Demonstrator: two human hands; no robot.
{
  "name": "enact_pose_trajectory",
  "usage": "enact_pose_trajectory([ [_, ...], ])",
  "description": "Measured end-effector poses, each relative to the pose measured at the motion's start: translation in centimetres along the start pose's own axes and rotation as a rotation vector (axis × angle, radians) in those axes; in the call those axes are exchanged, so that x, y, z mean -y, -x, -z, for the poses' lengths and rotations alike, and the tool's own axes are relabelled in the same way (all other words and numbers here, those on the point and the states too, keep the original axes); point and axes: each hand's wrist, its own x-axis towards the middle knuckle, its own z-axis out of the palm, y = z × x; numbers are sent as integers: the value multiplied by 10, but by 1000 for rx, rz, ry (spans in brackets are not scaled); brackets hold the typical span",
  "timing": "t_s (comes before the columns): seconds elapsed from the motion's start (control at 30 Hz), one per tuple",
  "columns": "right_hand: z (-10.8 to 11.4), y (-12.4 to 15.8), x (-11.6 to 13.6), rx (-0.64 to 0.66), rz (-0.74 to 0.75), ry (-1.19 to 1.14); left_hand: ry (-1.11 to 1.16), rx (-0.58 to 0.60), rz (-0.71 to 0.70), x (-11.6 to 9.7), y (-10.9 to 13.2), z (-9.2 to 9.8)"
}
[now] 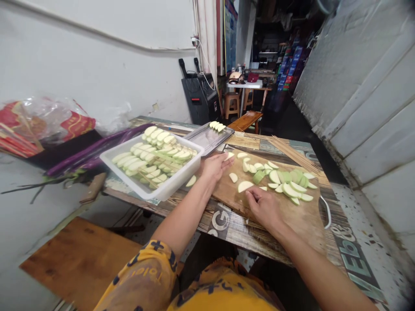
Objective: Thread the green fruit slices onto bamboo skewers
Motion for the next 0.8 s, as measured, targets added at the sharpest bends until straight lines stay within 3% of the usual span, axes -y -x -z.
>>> enact_pose_trajectory([
  [0.8,-3,2,1,-3,-34,24,13,27,145,2,-1,0],
])
